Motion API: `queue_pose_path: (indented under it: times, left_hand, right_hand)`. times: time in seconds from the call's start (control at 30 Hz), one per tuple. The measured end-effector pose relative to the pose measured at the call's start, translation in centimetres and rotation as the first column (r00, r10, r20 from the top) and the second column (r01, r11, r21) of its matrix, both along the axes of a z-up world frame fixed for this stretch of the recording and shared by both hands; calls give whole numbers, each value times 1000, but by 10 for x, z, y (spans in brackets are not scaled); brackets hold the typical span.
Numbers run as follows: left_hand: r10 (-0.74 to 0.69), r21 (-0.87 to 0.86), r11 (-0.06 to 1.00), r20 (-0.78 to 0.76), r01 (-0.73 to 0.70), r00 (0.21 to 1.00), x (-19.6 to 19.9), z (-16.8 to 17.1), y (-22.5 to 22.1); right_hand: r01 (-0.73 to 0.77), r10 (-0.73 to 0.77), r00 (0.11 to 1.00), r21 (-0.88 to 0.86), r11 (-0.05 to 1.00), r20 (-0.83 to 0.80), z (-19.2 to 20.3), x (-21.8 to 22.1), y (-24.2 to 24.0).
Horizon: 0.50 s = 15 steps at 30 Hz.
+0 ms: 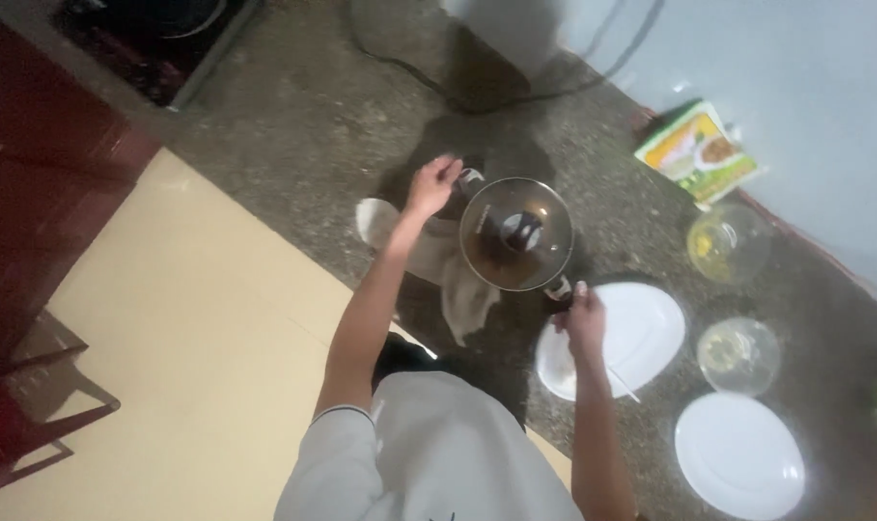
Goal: The person is preparing food by removing a pot lid, spooning a substance onto a plate of flour, and coating it with their hands.
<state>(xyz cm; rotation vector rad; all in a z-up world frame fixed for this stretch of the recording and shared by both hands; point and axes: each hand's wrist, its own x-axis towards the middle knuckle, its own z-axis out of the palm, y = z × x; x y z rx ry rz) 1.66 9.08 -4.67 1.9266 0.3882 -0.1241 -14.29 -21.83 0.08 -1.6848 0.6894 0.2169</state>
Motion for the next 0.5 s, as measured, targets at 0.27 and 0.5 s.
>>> queue_pose_path:
  times: [0.27, 0.5]
  left_hand:
    - [-17, 41, 999, -10, 17, 1000, 35, 49, 148]
    - [-81, 58, 995, 14, 80, 997, 115, 65, 349]
  right_hand:
    - [-156, 123, 982, -255, 954, -141, 48, 64, 134]
    - [-203, 180, 977, -246, 948, -112, 50, 154, 318]
